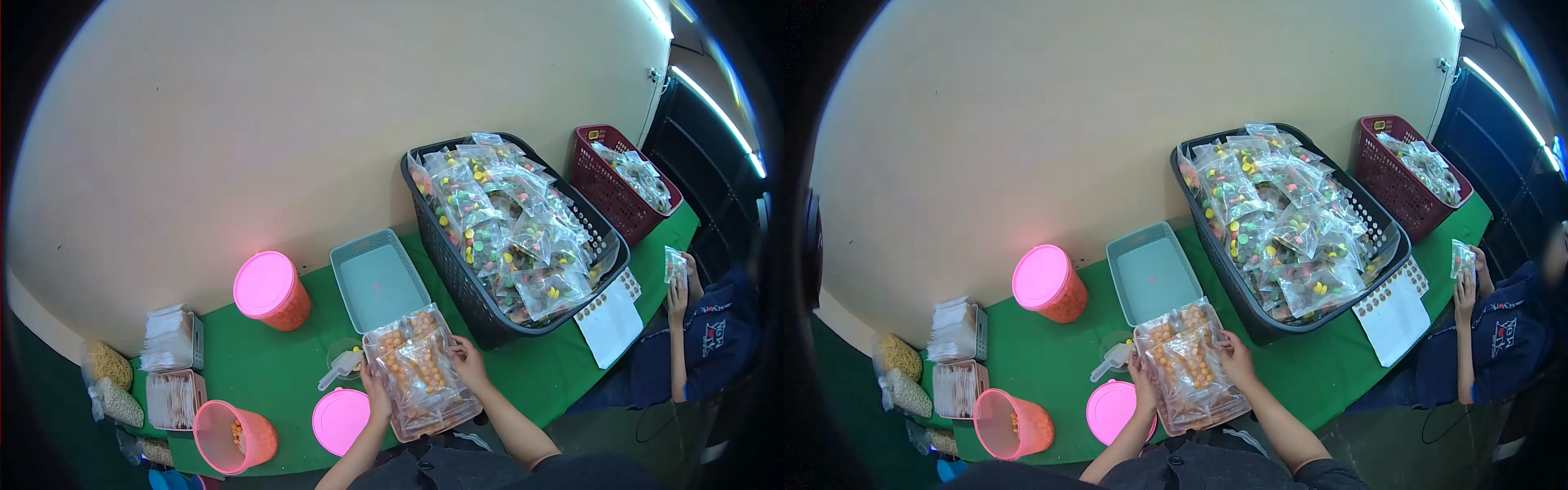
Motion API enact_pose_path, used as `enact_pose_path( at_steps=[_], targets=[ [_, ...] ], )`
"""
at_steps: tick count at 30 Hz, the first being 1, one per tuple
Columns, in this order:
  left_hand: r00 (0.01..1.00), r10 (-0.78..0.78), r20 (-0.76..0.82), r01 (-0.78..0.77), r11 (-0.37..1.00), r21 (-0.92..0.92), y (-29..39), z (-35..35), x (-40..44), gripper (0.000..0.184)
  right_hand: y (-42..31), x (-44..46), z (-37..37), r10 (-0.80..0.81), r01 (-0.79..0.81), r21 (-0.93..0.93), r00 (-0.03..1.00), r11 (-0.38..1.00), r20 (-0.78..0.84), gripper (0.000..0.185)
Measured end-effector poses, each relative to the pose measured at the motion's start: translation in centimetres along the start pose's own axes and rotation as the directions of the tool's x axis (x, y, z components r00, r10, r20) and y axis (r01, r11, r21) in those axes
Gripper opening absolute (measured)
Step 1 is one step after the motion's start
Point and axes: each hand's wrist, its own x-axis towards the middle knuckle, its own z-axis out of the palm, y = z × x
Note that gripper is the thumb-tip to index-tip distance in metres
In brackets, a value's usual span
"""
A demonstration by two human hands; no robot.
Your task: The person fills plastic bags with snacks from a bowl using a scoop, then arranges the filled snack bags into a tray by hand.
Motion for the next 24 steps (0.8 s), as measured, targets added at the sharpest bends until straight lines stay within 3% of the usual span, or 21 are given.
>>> enact_pose_path(
  at_steps=[1,4,11,17,20,22,23,24],
  targets=[
    [0.870,-0.432,-0.239,0.460,0.885,0.077,1.8,0.0,-0.6,0.054,0.5,0.2,0.0,-0.072,0.064,-0.110,0.994,0.992,-0.077,0.037],
    [0.831,-0.535,-0.156,0.556,0.813,0.174,2.5,-1.1,-1.8,0.049,0.9,0.5,-0.2,-0.005,0.006,0.003,0.990,1.000,-0.144,0.035],
    [0.862,-0.487,-0.143,0.507,0.832,0.225,1.0,-2.0,-2.2,0.054,0.3,0.8,-0.2,0.018,-0.028,-0.073,0.991,0.997,-0.129,0.032],
    [0.852,-0.503,-0.147,0.524,0.814,0.251,2.4,-2.6,-1.9,0.051,1.5,-2.1,-0.6,-0.226,0.118,-0.343,0.929,0.932,-0.293,0.028],
    [0.828,-0.552,-0.095,0.551,0.771,0.318,2.6,-3.3,-2.9,0.050,1.7,-4.8,-1.4,-0.158,0.076,-0.288,0.949,0.955,-0.274,0.027],
    [0.760,-0.647,-0.053,0.616,0.693,0.374,3.0,-4.0,-4.6,0.046,1.3,-6.8,-1.8,0.123,-0.157,-0.166,0.972,0.973,-0.199,0.028],
    [0.764,-0.644,-0.049,0.612,0.698,0.372,3.2,-4.3,-5.4,0.046,1.6,-7.5,-1.9,0.117,-0.152,-0.168,0.973,0.974,-0.200,0.028],
    [0.757,-0.653,0.011,0.565,0.663,0.491,3.6,-4.4,-6.3,0.044,1.9,-8.1,-2.1,0.099,-0.128,-0.192,0.983,0.973,-0.154,0.030]
  ],
)
